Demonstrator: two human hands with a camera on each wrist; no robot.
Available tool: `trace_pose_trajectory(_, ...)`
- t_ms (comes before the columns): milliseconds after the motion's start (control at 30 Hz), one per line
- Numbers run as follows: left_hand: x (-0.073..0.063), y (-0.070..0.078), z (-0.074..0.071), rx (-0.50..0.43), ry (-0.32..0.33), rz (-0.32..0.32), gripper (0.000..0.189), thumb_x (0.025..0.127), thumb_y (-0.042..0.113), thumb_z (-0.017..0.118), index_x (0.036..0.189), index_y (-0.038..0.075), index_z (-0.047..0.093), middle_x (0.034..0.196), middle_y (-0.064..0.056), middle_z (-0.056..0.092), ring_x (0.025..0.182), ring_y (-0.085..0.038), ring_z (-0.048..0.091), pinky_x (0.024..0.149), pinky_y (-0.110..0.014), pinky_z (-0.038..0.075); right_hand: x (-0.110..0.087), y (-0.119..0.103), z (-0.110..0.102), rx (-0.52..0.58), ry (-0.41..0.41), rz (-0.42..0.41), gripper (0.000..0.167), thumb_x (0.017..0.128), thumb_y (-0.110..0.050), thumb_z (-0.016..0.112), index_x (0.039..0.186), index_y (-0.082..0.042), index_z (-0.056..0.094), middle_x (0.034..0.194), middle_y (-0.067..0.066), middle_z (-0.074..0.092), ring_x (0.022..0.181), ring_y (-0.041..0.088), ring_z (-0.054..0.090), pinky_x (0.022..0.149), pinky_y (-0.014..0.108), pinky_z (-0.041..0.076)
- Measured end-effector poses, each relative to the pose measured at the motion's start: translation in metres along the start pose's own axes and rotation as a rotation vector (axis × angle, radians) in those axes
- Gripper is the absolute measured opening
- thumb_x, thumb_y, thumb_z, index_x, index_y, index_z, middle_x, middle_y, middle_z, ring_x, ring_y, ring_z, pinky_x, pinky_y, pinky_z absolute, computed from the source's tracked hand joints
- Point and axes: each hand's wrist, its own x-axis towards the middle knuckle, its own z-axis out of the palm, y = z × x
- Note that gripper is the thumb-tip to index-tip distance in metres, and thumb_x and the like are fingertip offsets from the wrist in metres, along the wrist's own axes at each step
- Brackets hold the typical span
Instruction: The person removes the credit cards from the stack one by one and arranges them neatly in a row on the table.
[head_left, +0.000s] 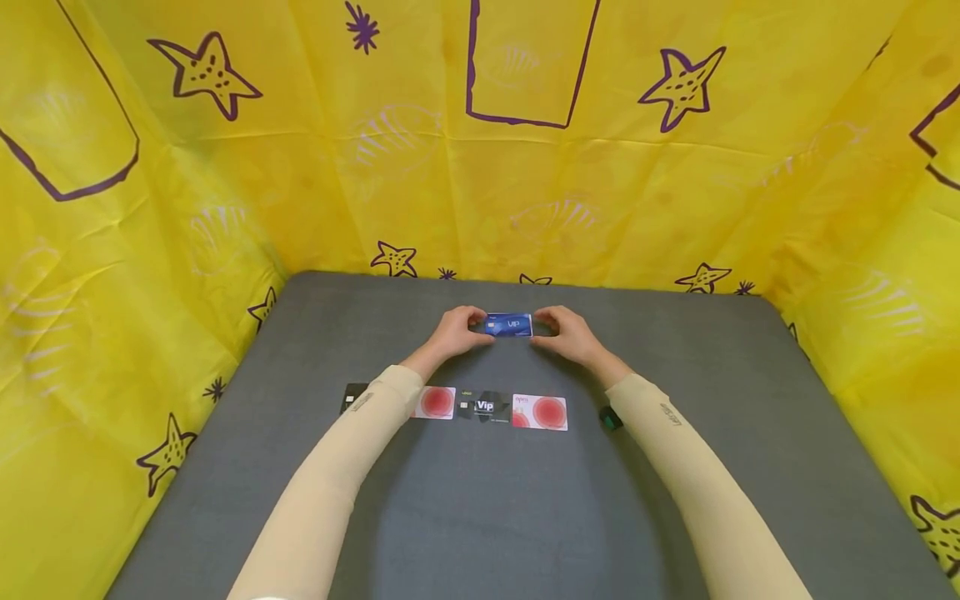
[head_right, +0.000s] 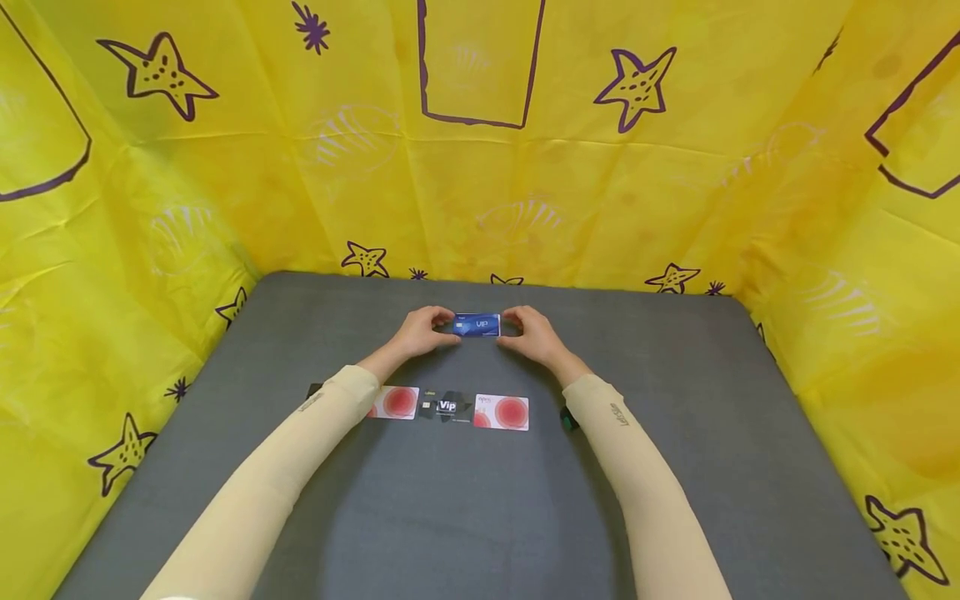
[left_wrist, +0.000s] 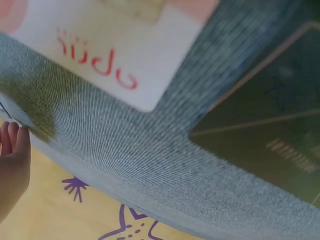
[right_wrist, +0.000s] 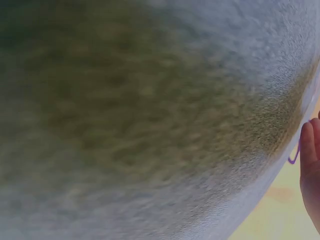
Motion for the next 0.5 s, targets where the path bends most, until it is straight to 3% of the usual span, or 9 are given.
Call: trace_pose_trajectory(500,0.009,0.001,-0.001,0.068,-0.037,0.033,0.054,0.079,0.021,0.081,0.123,-0.004,0.062,0.118,-0.018,0.063,0.108,-0.029,0.057,0.097,-0.037,0.043,0.017,0.001,0.003,-0.045,-0.047,-0.017,0.054,0.081,-0.021,0.081,0.124,0.002,0.061,0.117,0.019,0.060,0.106,0.030,0.055,0.096,0.043,0.043)
